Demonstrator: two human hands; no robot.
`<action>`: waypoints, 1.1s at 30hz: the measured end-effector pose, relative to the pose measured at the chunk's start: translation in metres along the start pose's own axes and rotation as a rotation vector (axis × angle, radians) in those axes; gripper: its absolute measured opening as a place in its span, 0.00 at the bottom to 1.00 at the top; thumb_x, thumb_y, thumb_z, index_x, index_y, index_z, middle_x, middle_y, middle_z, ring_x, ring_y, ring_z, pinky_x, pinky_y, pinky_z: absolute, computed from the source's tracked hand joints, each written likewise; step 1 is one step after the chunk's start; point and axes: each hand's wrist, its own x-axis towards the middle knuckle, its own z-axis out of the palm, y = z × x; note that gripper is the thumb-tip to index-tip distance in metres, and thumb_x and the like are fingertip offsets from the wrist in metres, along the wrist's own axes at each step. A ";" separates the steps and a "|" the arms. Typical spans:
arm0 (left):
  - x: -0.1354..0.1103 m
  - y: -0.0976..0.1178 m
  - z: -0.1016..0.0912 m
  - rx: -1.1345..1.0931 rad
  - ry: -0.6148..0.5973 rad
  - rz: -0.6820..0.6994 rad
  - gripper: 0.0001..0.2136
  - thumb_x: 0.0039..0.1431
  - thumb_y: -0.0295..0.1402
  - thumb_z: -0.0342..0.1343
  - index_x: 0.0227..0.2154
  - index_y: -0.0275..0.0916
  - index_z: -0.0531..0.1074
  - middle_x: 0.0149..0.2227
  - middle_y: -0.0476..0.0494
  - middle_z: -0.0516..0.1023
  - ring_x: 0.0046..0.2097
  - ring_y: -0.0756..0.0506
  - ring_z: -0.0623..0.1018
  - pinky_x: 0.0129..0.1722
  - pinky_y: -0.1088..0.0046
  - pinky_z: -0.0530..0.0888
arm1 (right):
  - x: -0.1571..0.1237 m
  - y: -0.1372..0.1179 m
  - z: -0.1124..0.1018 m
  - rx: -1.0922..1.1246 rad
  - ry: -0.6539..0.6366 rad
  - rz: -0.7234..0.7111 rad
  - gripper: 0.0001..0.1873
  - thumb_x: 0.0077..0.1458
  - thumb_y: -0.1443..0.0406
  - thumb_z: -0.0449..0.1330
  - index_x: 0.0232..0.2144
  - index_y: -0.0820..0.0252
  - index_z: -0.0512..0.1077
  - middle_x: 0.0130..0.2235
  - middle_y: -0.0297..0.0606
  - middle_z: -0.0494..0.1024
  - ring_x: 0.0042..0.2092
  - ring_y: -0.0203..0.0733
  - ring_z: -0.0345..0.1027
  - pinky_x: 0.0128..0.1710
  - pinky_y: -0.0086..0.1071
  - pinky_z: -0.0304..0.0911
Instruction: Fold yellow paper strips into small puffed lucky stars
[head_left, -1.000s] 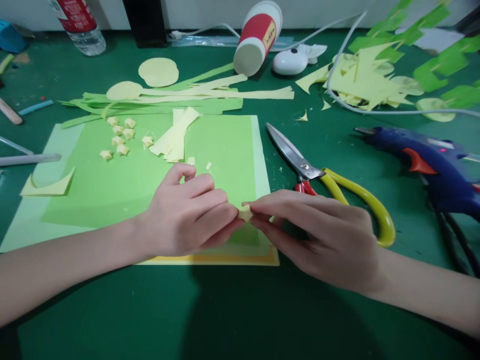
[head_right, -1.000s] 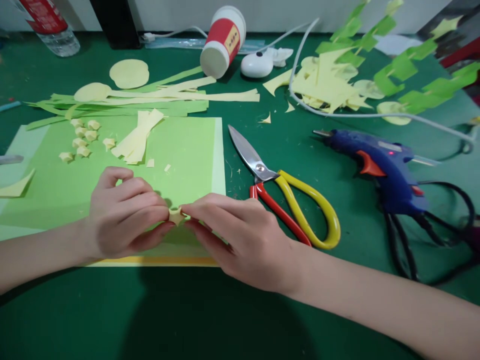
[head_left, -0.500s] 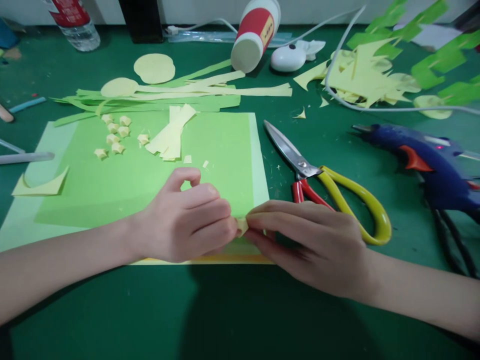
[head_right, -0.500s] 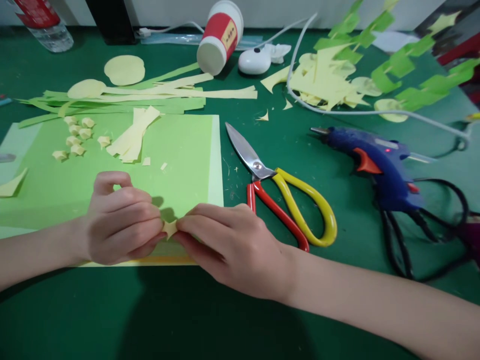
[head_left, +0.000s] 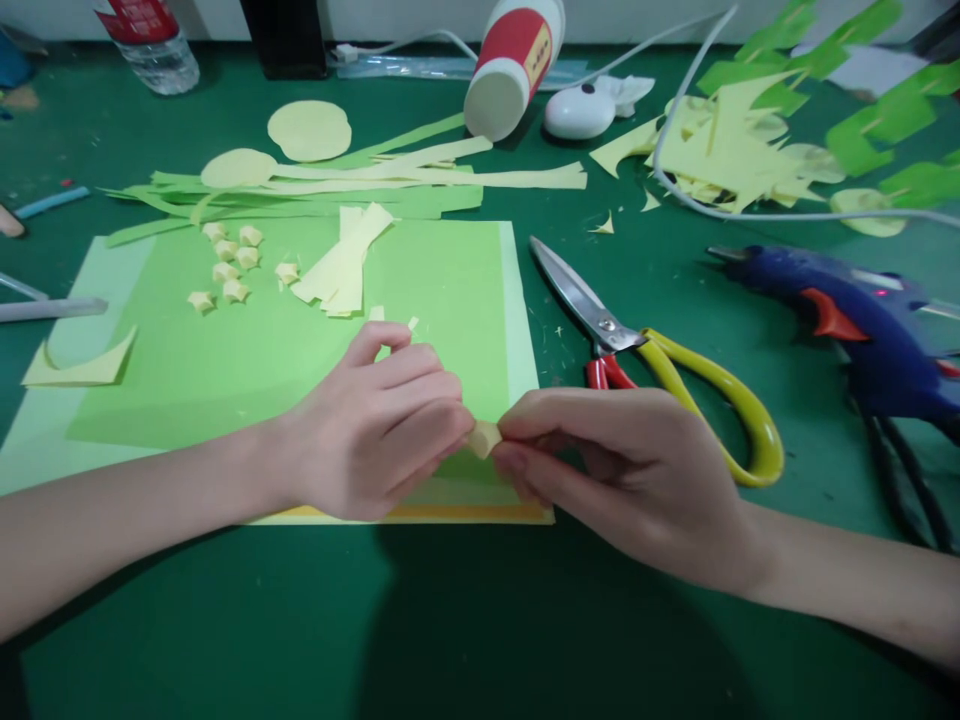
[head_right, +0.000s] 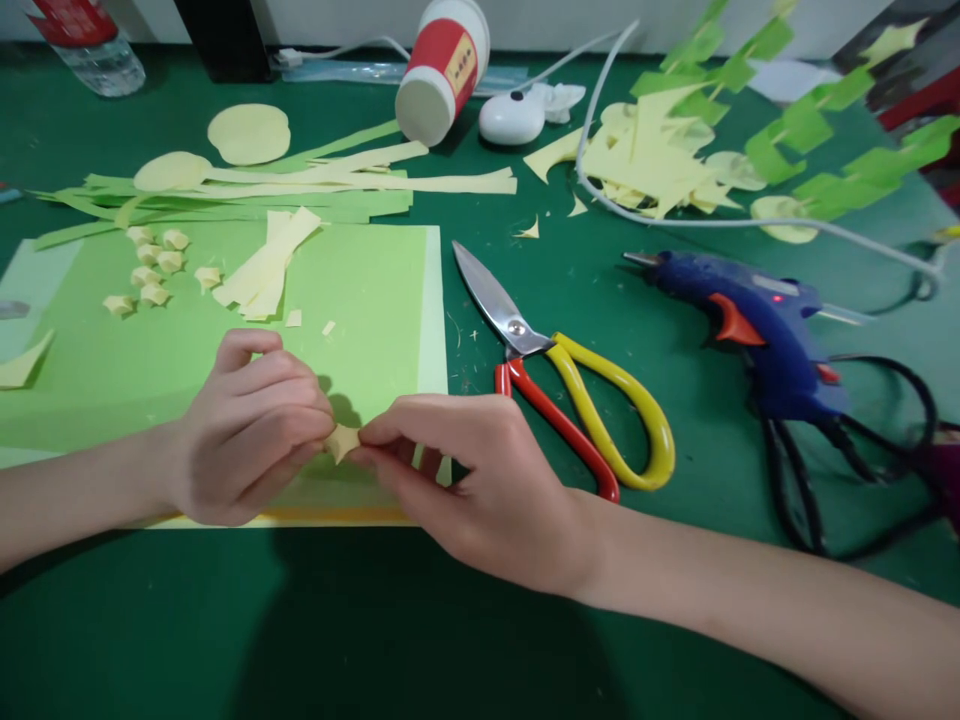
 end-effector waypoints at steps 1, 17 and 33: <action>0.000 0.000 0.000 -0.017 0.001 -0.005 0.05 0.52 0.23 0.43 0.25 0.38 0.60 0.23 0.53 0.68 0.27 0.51 0.63 0.36 0.67 0.57 | 0.001 0.000 0.000 0.080 -0.009 0.058 0.06 0.51 0.74 0.54 0.24 0.65 0.66 0.19 0.31 0.67 0.20 0.26 0.61 0.16 0.17 0.58; 0.004 0.001 0.001 -0.020 -0.007 -0.068 0.04 0.50 0.25 0.46 0.23 0.39 0.58 0.19 0.56 0.66 0.23 0.52 0.63 0.35 0.68 0.57 | -0.001 0.001 0.003 0.074 -0.033 0.112 0.05 0.52 0.72 0.53 0.25 0.62 0.67 0.19 0.30 0.68 0.19 0.27 0.61 0.16 0.18 0.58; 0.007 0.004 0.003 0.045 0.090 -0.013 0.08 0.45 0.23 0.52 0.16 0.39 0.61 0.15 0.57 0.65 0.22 0.53 0.62 0.30 0.70 0.58 | -0.007 0.005 0.007 -0.316 0.063 -0.165 0.06 0.50 0.75 0.56 0.27 0.61 0.65 0.23 0.33 0.72 0.16 0.23 0.47 0.13 0.21 0.49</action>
